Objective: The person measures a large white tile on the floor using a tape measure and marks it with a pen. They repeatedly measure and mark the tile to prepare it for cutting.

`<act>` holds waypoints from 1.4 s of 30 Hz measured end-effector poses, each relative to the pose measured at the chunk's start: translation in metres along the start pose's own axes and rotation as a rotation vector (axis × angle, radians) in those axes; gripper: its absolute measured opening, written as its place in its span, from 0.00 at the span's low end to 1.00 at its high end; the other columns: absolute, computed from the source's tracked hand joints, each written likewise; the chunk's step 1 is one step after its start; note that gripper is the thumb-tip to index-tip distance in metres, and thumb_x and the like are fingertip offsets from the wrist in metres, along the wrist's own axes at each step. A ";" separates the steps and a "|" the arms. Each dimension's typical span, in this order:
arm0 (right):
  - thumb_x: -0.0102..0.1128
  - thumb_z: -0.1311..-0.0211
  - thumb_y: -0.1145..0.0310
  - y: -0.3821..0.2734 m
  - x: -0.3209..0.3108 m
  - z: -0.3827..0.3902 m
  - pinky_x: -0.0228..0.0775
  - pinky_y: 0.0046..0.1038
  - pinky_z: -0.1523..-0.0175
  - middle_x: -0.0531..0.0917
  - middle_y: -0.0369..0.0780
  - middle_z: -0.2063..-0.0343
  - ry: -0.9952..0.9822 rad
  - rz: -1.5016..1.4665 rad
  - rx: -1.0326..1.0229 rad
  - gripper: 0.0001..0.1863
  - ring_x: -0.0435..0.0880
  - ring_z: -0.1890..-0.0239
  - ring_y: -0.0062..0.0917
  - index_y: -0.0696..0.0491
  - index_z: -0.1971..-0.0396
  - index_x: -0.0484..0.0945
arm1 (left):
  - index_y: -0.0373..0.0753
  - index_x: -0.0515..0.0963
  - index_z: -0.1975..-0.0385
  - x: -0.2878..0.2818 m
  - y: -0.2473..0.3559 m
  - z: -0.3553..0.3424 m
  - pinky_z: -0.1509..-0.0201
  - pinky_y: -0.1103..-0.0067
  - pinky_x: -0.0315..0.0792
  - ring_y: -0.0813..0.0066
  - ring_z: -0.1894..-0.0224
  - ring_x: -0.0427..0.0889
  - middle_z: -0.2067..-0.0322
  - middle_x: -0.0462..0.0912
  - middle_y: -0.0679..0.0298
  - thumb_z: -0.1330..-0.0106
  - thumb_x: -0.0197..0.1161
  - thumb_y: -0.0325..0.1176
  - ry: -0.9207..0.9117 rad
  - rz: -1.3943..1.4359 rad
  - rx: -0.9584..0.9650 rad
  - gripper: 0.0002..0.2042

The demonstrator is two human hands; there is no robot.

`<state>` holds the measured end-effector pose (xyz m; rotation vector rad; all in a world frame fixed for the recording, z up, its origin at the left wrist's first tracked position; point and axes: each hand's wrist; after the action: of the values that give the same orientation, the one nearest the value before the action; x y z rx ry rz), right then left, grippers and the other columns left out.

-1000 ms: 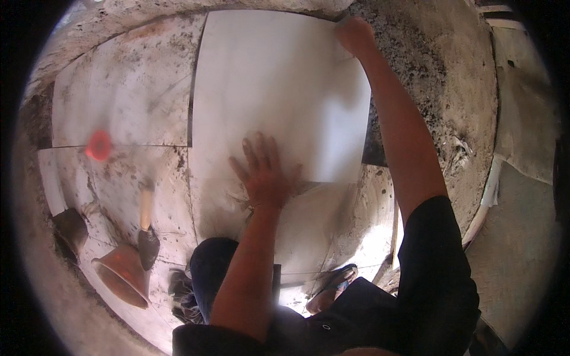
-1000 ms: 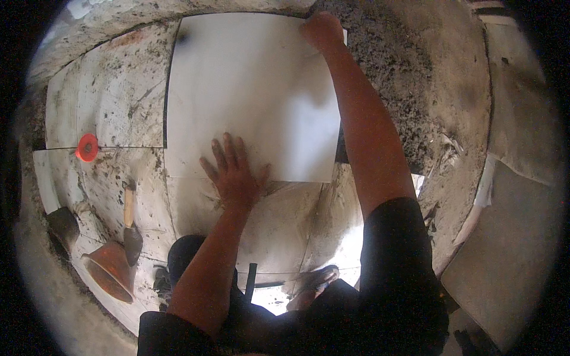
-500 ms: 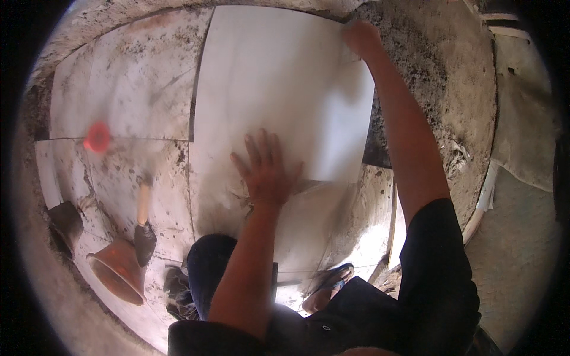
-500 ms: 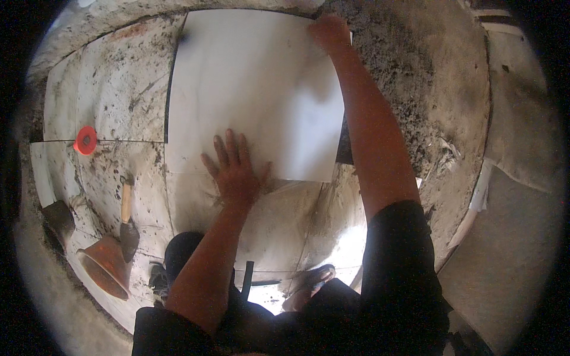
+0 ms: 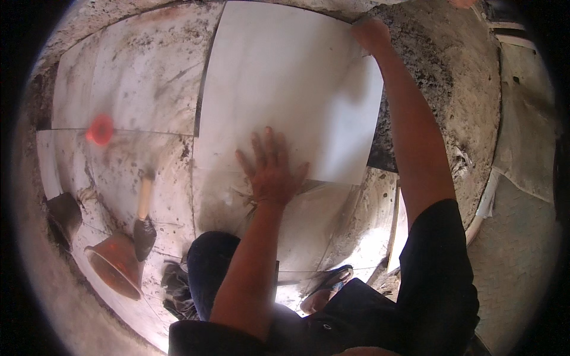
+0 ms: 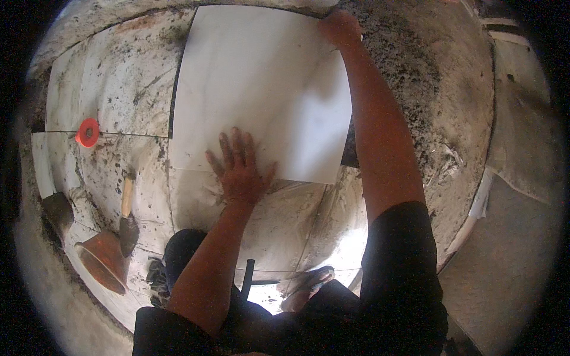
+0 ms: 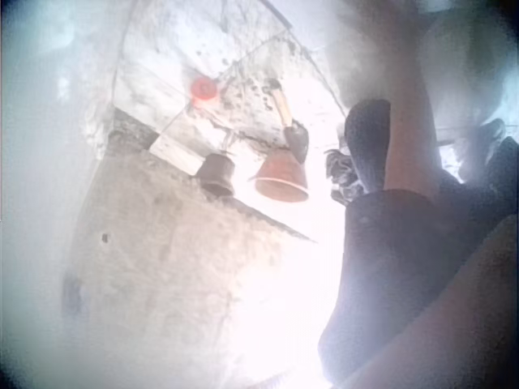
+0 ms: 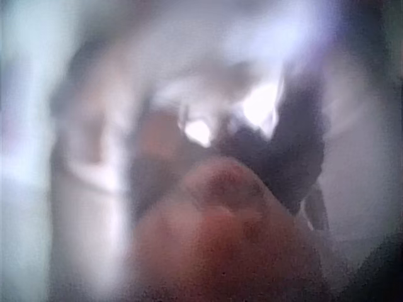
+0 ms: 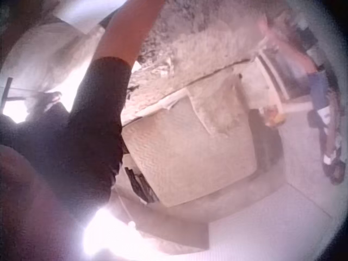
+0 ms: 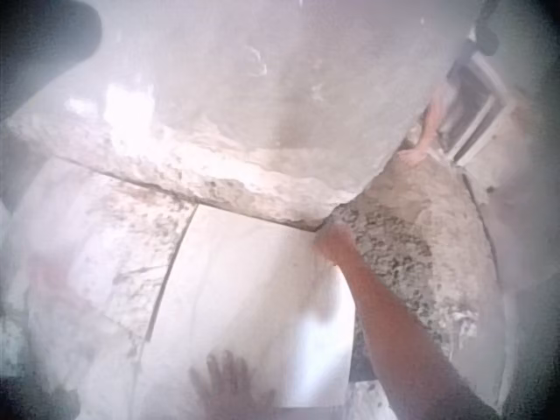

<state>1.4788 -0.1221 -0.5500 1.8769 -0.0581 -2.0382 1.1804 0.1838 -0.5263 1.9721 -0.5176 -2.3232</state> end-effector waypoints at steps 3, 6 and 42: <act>0.54 0.43 0.63 -0.011 -0.012 0.004 0.79 0.44 0.54 0.85 0.50 0.67 -0.031 0.078 -0.028 0.14 0.86 0.62 0.44 0.55 0.70 0.86 | 0.40 0.57 0.30 -0.001 -0.003 -0.001 0.30 0.37 0.30 0.46 0.24 0.43 0.26 0.48 0.52 0.39 0.56 0.64 -0.045 -0.017 -0.033 0.43; 0.52 0.41 0.59 -0.016 -0.020 0.003 0.78 0.45 0.51 0.85 0.52 0.64 -0.171 -0.045 0.111 0.17 0.86 0.59 0.44 0.56 0.69 0.86 | 0.40 0.58 0.30 0.003 -0.004 0.001 0.30 0.38 0.29 0.46 0.24 0.43 0.26 0.48 0.53 0.39 0.55 0.64 -0.009 -0.002 -0.024 0.43; 0.60 0.39 0.50 -0.102 0.017 0.256 0.75 0.42 0.54 0.84 0.54 0.66 0.136 -1.063 0.873 0.25 0.84 0.60 0.49 0.60 0.60 0.81 | 0.32 0.58 0.31 -0.005 0.005 0.007 0.30 0.38 0.34 0.42 0.26 0.45 0.28 0.51 0.46 0.35 0.54 0.60 0.109 -0.057 0.076 0.41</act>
<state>1.2055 -0.0877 -0.5658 3.0318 0.1453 -2.8172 1.1735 0.1820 -0.5193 2.1603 -0.5566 -2.2437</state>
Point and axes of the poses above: each hand's wrist, its own z-axis away from the middle knuckle, its own x-axis out of the palm, y = z × x
